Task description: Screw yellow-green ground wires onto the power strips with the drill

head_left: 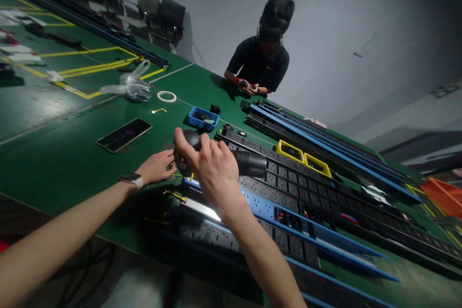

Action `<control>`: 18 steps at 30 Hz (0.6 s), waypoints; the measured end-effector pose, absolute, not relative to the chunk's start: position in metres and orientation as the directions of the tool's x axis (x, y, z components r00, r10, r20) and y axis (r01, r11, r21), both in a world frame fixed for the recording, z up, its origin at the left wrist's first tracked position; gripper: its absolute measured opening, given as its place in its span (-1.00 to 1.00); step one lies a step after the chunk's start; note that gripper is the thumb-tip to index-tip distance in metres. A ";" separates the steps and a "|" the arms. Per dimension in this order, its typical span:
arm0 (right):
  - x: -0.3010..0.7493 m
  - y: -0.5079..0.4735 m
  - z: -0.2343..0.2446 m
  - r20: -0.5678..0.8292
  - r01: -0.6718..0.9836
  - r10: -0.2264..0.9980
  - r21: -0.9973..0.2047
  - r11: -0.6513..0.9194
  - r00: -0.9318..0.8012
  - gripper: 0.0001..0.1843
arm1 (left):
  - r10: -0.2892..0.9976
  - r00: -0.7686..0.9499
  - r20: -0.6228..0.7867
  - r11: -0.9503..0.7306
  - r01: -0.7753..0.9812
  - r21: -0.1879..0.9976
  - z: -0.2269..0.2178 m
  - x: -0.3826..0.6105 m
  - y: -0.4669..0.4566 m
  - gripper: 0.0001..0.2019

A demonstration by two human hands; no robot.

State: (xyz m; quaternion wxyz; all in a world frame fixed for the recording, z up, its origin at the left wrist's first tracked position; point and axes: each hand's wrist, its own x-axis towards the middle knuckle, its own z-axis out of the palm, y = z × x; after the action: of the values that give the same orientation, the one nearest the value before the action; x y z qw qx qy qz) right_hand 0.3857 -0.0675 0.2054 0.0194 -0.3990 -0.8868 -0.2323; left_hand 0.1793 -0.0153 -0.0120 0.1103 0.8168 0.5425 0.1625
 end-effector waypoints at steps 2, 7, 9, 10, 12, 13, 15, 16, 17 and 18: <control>0.386 -0.064 0.204 0.217 0.759 0.746 0.378 0.531 -0.630 -0.38 | 0.905 0.385 0.180 -0.424 0.851 0.311 -0.016 0.178 -0.013 -0.84; 0.393 -0.057 0.199 0.250 0.815 0.788 0.331 0.476 -0.562 -0.38 | 0.877 0.431 0.213 -0.476 0.843 0.252 -0.017 0.178 -0.012 -0.83; 0.398 -0.055 0.197 0.263 0.826 0.794 0.324 0.461 -0.547 -0.37 | 0.874 0.438 0.211 -0.480 0.846 0.231 -0.013 0.180 -0.014 -0.82; 0.402 -0.054 0.196 0.258 0.824 0.795 0.325 0.464 -0.549 -0.37 | 0.875 0.438 0.208 -0.478 0.850 0.222 -0.011 0.181 -0.015 -0.81; 0.408 -0.048 0.196 0.224 0.793 0.775 0.333 0.509 -0.591 -0.35 | 0.881 0.427 0.204 -0.466 0.858 0.216 -0.008 0.181 -0.016 -0.81; 0.411 -0.045 0.197 0.211 0.767 0.750 0.337 0.547 -0.627 -0.32 | 0.878 0.438 0.192 -0.473 0.855 0.214 -0.008 0.182 -0.016 -0.81; 0.414 -0.038 0.200 0.187 0.727 0.714 0.337 0.598 -0.675 -0.23 | 0.878 0.447 0.171 -0.475 0.856 0.202 -0.008 0.182 -0.015 -0.80; 0.413 -0.036 0.201 0.181 0.722 0.710 0.332 0.607 -0.681 -0.20 | 0.880 0.446 0.162 -0.472 0.859 0.199 -0.008 0.183 -0.014 -0.80; 0.412 -0.035 0.203 0.177 0.725 0.714 0.326 0.607 -0.677 -0.20 | 0.883 0.442 0.159 -0.467 0.861 0.202 -0.009 0.184 -0.014 -0.80; 0.409 -0.036 0.204 0.173 0.736 0.727 0.317 0.598 -0.665 -0.21 | 0.887 0.435 0.157 -0.460 0.863 0.209 -0.009 0.184 -0.014 -0.80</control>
State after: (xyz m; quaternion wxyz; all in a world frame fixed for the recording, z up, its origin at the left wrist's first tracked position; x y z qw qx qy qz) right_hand 0.4093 -0.0359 0.2037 0.0130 -0.4093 -0.8938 -0.1832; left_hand 0.1841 -0.0139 -0.0088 0.0488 0.8457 0.5171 0.1227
